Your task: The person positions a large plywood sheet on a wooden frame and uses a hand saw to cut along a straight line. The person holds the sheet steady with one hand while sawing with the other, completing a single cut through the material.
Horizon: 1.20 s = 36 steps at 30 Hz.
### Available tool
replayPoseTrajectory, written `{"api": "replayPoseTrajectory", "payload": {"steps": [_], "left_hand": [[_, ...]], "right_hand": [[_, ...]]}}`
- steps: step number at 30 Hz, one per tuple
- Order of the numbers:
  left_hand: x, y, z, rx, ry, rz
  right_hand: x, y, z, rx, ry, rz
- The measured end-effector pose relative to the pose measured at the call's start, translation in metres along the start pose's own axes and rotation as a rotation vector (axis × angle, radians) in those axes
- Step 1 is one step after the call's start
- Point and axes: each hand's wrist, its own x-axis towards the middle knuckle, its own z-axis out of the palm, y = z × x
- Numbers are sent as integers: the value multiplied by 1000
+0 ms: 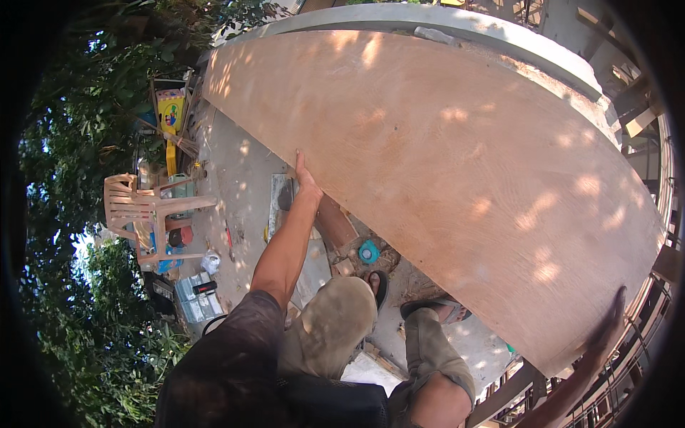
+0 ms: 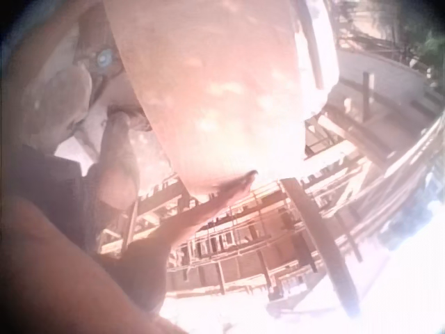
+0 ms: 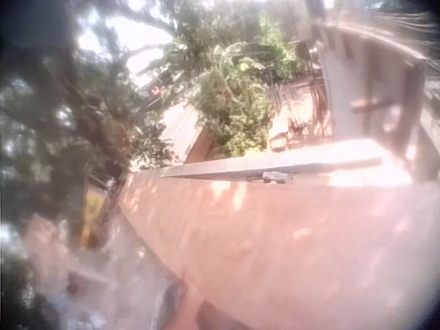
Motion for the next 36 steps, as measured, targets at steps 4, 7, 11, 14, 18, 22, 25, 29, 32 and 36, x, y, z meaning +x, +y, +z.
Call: {"api": "replayPoseTrajectory", "payload": {"steps": [4, 7, 11, 14, 18, 22, 25, 29, 32, 36], "left_hand": [[-79, 88, 46, -93, -21, -73], [-140, 169, 72, -174, -56, -135], [-248, 272, 113, -284, -118, -137], [-313, 348, 133, -282, -97, -127], [-383, 443, 136, -263, -37, -160], [-405, 488, 141, -157, -45, -158], [-408, 536, 151, -13, 83, -243], [-391, 614, 185, 1339, 721, 315], [-275, 688, 342, 1411, 82, 1034], [-90, 713, 517, 1679, -678, 727]], "right_hand": [[-41, -142, -48, 102, 98, -21], [-68, -216, -173, -595, 67, -381], [-197, -447, -185, -711, 170, -155], [-293, -574, -198, -871, 186, -58], [-362, -685, -172, -953, 106, -11], [-395, -734, -139, -904, 21, 26], [-397, -753, -101, -861, -31, 65], [-390, -778, -39, -843, -96, 118], [-401, -792, 16, -840, -71, 204], [-372, -802, 76, -821, -149, 244]]}}
